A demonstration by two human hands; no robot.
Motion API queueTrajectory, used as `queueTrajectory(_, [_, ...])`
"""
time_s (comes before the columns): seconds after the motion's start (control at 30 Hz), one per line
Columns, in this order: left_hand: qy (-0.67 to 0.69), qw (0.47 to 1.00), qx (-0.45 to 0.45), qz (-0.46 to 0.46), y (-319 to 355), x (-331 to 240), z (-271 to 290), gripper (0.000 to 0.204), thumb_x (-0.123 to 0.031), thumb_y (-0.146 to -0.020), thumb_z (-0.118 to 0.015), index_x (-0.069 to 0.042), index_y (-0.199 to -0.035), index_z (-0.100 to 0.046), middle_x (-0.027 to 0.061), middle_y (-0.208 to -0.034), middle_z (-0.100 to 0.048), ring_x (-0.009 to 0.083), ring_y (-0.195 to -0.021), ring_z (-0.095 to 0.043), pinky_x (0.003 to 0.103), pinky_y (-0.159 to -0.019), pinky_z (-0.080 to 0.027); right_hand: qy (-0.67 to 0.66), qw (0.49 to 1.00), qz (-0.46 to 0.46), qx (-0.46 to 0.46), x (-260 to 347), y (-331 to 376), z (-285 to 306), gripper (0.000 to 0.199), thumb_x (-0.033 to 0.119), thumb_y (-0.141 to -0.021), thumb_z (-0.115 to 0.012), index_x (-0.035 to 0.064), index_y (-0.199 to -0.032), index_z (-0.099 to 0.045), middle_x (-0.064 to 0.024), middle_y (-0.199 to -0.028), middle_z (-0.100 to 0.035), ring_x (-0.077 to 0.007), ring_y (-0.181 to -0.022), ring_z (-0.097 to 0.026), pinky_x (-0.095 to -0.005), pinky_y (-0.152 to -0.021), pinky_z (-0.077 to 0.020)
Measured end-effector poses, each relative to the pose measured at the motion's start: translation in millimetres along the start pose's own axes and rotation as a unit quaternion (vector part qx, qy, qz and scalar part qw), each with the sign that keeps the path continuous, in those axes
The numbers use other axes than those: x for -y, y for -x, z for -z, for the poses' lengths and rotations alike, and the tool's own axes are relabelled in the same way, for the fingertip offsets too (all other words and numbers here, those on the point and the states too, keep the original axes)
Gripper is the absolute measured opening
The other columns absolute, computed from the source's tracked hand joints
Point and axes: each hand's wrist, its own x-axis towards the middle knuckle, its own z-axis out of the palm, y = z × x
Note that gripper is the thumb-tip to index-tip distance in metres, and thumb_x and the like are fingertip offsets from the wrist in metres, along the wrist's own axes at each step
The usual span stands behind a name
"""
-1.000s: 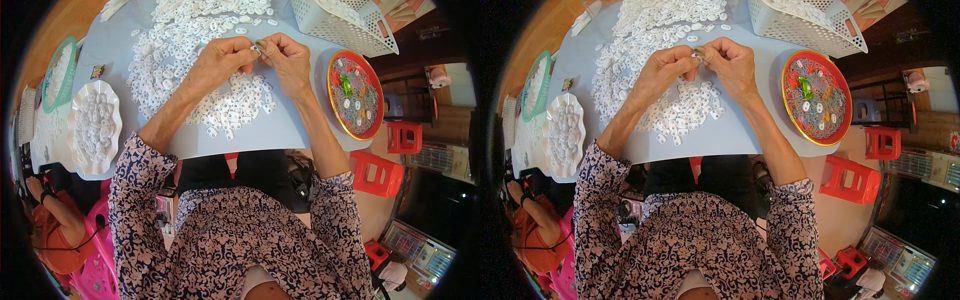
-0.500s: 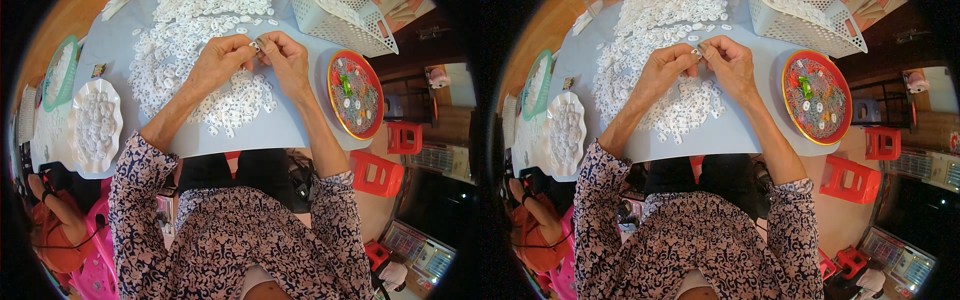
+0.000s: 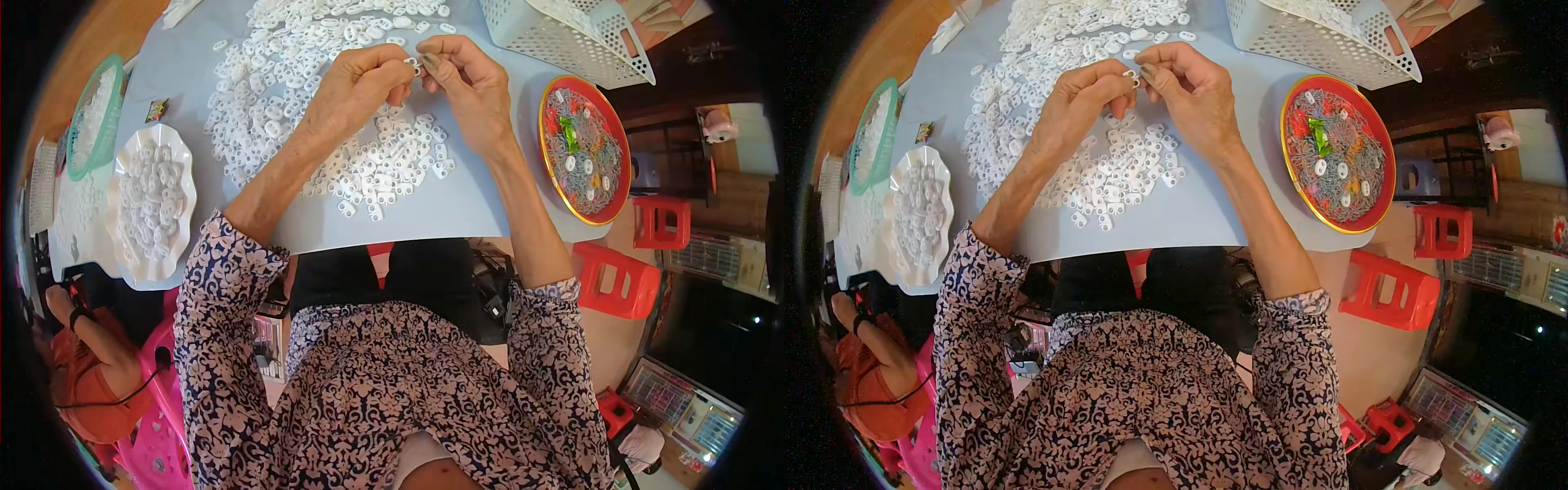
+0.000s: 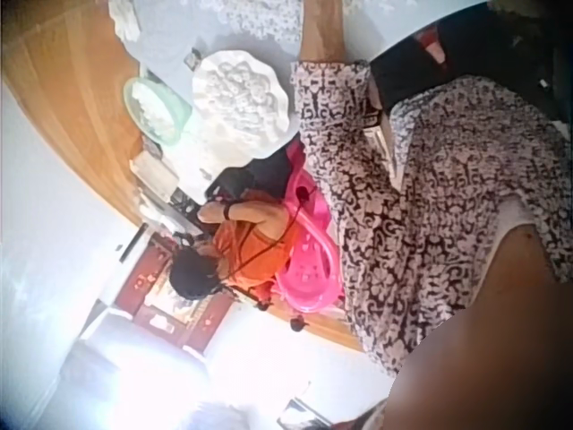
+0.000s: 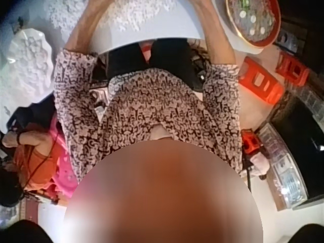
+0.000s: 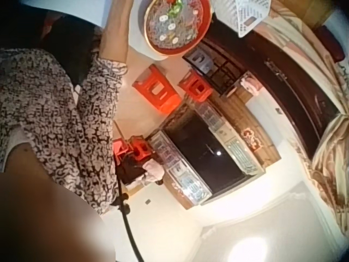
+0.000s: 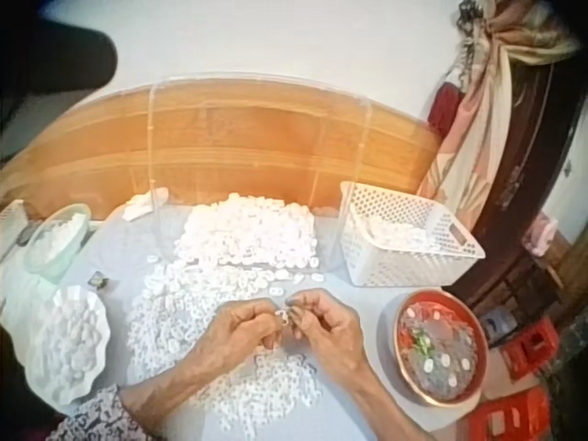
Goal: Manually joining small white plastic fastener components together at a workstation table.
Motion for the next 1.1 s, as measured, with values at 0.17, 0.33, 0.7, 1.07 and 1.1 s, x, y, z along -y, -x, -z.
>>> queueTrajectory(0.17, [-0.035,0.999,0.018,0.030,1,-1,2,0.022,-0.014,-0.087,-0.048,-0.003,-0.070,-0.057,0.0011,-0.067,-0.054,0.0078,-0.064,-0.047,0.023,-0.064,-0.039,0.024,1.000,0.003,-0.006,2,1,-2,0.014,0.007,-0.088,-0.059,0.0009,-0.101,-0.060,-0.0011,-0.074,-0.063,-0.0053,-0.064,-0.053,-0.0188,-0.058,-0.0430])
queueTrajectory(0.33, [-0.033,0.999,0.029,0.022,1,-2,0,0.022,-0.014,-0.087,-0.048,-0.003,-0.070,-0.057,0.0009,-0.066,-0.053,0.0076,-0.064,-0.047,0.023,-0.064,-0.038,0.072,0.997,0.039,-0.007,3,2,-2,0.011,0.007,-0.088,-0.059,0.0016,-0.098,-0.060,-0.0017,-0.071,-0.063,-0.0057,-0.059,-0.052,-0.0198,-0.055,-0.0434])
queueTrajectory(0.7, [0.014,0.999,0.042,0.019,3,-2,-4,0.023,-0.015,-0.086,-0.048,-0.003,-0.068,-0.057,0.0001,-0.058,-0.048,0.0096,-0.066,-0.053,0.024,-0.063,-0.042,0.174,0.981,0.084,0.004,22,7,-9,0.017,0.005,-0.089,-0.047,0.0040,-0.101,-0.059,0.0006,-0.063,-0.055,-0.0057,-0.057,-0.050,-0.0202,-0.053,-0.0398])
queueTrajectory(1.07, [-0.002,1.000,0.025,-0.017,-1,-1,2,0.022,-0.015,-0.086,-0.049,-0.004,-0.069,-0.056,-0.0021,-0.058,-0.047,0.0050,-0.058,-0.043,0.023,-0.056,-0.035,0.008,1.000,-0.002,0.019,6,4,-4,0.012,0.011,-0.091,-0.055,-0.0011,-0.092,-0.057,-0.0023,-0.065,-0.060,-0.0051,-0.055,-0.048,-0.0190,-0.051,-0.0400])
queueTrajectory(1.1, [-0.002,1.000,0.024,-0.017,0,-1,2,0.022,-0.015,-0.086,-0.049,-0.004,-0.069,-0.056,-0.0021,-0.058,-0.047,0.0050,-0.058,-0.043,0.023,-0.056,-0.035,-0.019,1.000,-0.004,0.016,5,4,-4,0.012,0.011,-0.091,-0.056,-0.0012,-0.090,-0.058,-0.0025,-0.065,-0.060,-0.0050,-0.055,-0.048,-0.0186,-0.051,-0.0393])
